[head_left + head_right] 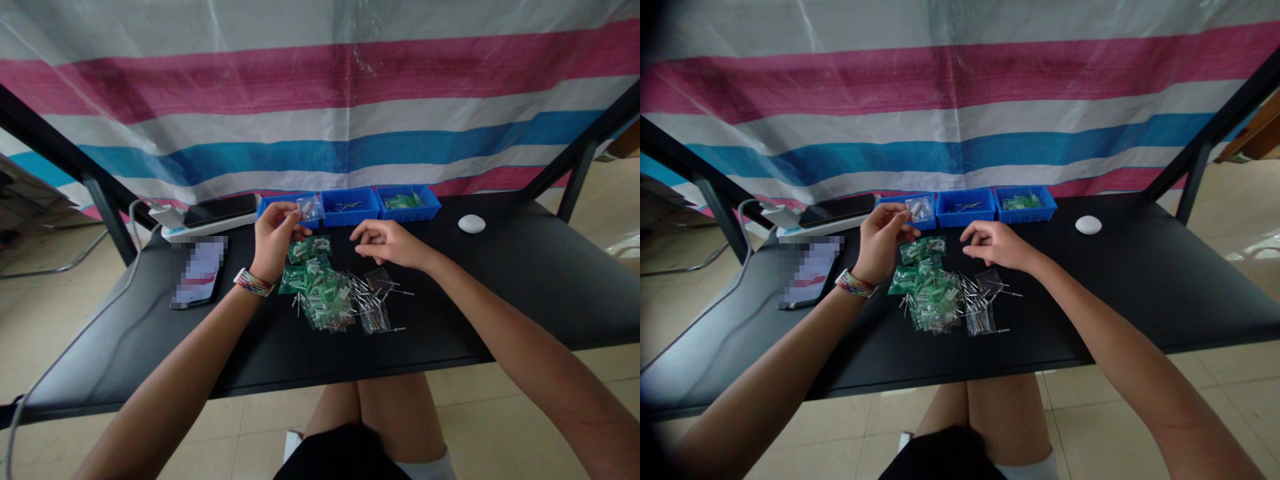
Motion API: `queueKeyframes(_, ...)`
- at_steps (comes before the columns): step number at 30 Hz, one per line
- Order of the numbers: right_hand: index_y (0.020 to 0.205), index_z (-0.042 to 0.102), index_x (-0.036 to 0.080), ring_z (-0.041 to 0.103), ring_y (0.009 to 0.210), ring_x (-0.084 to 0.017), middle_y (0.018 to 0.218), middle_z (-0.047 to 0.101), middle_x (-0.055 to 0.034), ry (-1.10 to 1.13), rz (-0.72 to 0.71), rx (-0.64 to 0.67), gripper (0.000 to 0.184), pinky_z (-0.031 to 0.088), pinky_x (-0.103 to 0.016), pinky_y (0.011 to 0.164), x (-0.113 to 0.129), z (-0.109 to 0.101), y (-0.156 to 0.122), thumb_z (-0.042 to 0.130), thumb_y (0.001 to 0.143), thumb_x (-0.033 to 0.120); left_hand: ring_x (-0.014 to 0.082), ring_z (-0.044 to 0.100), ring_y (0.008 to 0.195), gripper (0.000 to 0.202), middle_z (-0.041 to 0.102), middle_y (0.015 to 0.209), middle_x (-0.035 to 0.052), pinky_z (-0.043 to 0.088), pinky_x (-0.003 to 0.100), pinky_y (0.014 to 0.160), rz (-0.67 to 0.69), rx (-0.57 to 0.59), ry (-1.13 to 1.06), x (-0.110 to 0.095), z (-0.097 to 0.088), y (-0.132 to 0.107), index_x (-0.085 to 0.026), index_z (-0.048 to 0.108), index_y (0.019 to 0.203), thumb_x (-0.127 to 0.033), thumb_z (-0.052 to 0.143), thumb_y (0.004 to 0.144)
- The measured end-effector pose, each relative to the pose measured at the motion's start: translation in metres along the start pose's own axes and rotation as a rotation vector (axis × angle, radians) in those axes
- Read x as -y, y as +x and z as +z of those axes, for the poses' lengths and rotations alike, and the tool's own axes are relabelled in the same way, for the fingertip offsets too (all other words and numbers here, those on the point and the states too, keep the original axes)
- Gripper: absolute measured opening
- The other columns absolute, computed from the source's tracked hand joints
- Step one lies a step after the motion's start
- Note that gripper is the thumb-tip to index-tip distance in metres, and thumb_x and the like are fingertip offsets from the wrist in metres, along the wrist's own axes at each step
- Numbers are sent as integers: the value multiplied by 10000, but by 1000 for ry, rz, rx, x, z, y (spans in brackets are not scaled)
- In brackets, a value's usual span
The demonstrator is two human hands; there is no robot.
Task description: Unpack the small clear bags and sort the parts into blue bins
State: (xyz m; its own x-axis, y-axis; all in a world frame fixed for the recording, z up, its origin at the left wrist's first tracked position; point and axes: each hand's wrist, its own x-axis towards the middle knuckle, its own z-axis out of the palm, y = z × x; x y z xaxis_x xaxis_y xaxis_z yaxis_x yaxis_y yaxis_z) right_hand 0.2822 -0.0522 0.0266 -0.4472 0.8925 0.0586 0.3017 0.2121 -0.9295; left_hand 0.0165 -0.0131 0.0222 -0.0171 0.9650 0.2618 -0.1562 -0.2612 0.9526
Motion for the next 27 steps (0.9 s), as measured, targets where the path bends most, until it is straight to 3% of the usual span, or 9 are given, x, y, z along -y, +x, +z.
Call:
queueKeyframes(4, 939, 755, 175, 635, 690, -166, 804, 721, -27, -356, 95, 279, 273, 460, -290, 638, 0, -27, -5, 847, 768, 367, 116, 739, 616, 191, 730, 852, 2, 552, 183, 523, -84, -212, -116, 4, -10, 12, -196, 655, 947, -258, 797, 835)
queueKeyframes(8, 972, 772, 192, 661, 758, -196, 882, 741, -40, -517, 153, 351, 357, 460, -299, 669, -3, -35, -7, 884, 718, 416, 137, 764, 673, 171, 781, 1034, 53, 561, 199, 531, -188, -300, -192, 3, -13, 13, -205, 698, 1022, -252, 727, 860)
queueKeyframes(10, 945, 777, 199, 667, 781, -205, 882, 740, -42, -544, 148, 366, 319, 460, -299, 675, -5, -34, -6, 875, 726, 409, 124, 746, 651, 172, 777, 1010, 45, 547, 193, 521, -190, -298, -197, 1, -12, 11, -202, 704, 1001, -220, 701, 830)
queueKeyframes(15, 859, 769, 198, 648, 728, -186, 795, 720, -27, -537, 137, 367, 140, 440, -288, 653, -8, -31, -4, 796, 791, 317, 91, 681, 596, 155, 713, 852, 3, 504, 169, 494, -117, -225, -116, 1, -8, 8, -191, 677, 893, -205, 718, 745)
queueKeyframes(21, 774, 701, 198, 552, 601, -149, 642, 631, 18, -385, 91, 252, 72, 391, -284, 590, -6, -29, -5, 757, 787, 242, 75, 653, 590, 163, 694, 903, 1, 489, 167, 493, -51, -113, 14, 7, -5, 4, -195, 651, 921, -235, 686, 767)
queueKeyframes(24, 792, 645, 200, 511, 579, -117, 658, 601, 39, -248, 28, 154, 104, 377, -258, 556, -6, -30, -4, 744, 805, 230, 80, 656, 592, 155, 695, 899, 8, 490, 176, 507, -21, 8, 78, 7, -3, -1, -193, 636, 940, -265, 669, 806)
queueKeyframes(27, 836, 612, 198, 563, 578, -107, 766, 653, 14, -58, 6, 65, 157, 421, -232, 506, -7, -28, -3, 754, 841, 264, 92, 659, 593, 150, 681, 862, 10, 497, 196, 526, -9, 189, 125, 5, 1, -6, -186, 650, 957, -295, 669, 856)
